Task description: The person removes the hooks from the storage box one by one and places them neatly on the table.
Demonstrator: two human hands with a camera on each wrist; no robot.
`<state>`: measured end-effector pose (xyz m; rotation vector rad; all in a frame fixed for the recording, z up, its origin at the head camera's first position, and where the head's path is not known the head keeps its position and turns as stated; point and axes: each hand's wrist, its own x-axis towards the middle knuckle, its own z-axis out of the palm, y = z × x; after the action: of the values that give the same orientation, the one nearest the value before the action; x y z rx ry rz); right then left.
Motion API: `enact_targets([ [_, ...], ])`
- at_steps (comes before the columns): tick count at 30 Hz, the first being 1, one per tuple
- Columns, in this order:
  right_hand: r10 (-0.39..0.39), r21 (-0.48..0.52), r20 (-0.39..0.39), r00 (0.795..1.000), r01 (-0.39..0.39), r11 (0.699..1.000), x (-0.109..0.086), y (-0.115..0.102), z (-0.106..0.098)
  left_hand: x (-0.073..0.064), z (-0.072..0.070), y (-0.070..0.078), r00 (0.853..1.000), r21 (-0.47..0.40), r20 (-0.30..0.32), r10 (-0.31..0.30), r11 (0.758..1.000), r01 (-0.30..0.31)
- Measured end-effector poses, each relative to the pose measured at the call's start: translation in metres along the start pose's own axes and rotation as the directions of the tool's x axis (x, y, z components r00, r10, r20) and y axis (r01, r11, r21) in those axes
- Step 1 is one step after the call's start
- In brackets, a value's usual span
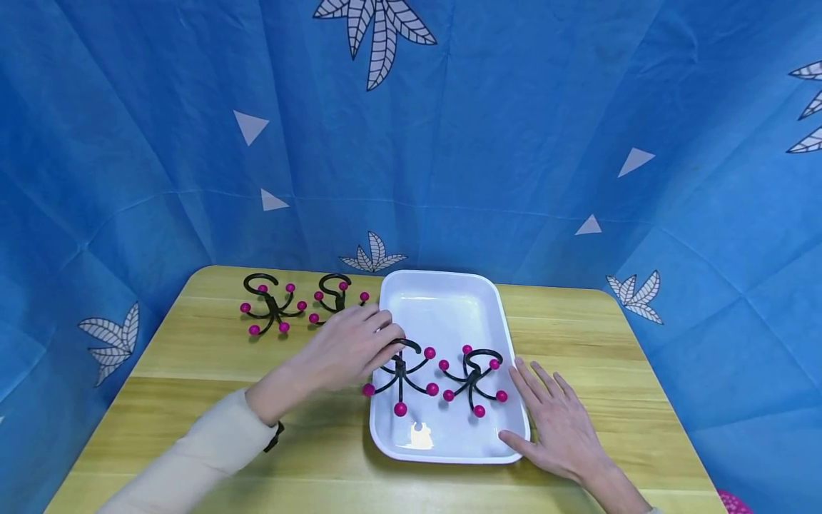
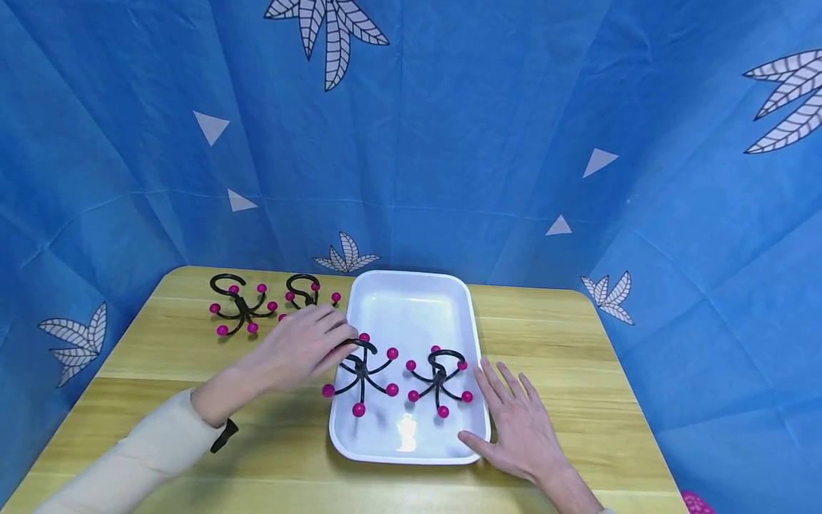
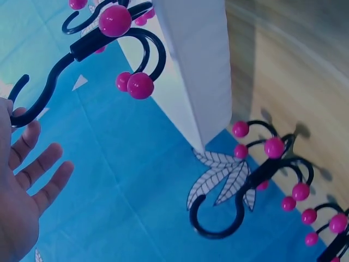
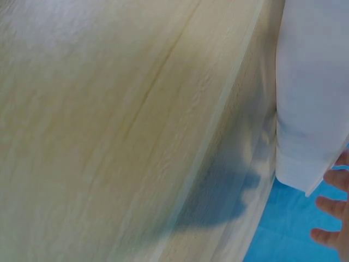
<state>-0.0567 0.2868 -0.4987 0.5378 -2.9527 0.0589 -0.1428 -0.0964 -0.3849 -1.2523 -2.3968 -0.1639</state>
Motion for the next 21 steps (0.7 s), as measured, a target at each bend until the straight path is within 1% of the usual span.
enact_targets([
  [7,-0.001,-0.004,0.000,1.000,0.001,1.000,0.000,0.000,0.000,-0.008,-0.016,-0.008,1.000,0.033,-0.026,0.004,0.999,-0.003],
  [12,0.000,-0.003,0.004,1.000,0.000,1.000,0.001,0.000,-0.001,-0.016,-0.025,-0.015,1.000,0.031,-0.018,-0.012,0.999,0.013],
  [15,0.003,-0.001,0.008,1.000,-0.003,1.000,0.001,0.000,-0.001,-0.022,-0.029,-0.020,1.000,0.047,-0.020,-0.012,0.999,0.013],
  [21,0.011,0.002,0.018,1.000,-0.011,1.000,0.001,-0.001,-0.001,-0.038,-0.033,-0.029,0.999,0.076,-0.048,-0.003,0.997,0.007],
])
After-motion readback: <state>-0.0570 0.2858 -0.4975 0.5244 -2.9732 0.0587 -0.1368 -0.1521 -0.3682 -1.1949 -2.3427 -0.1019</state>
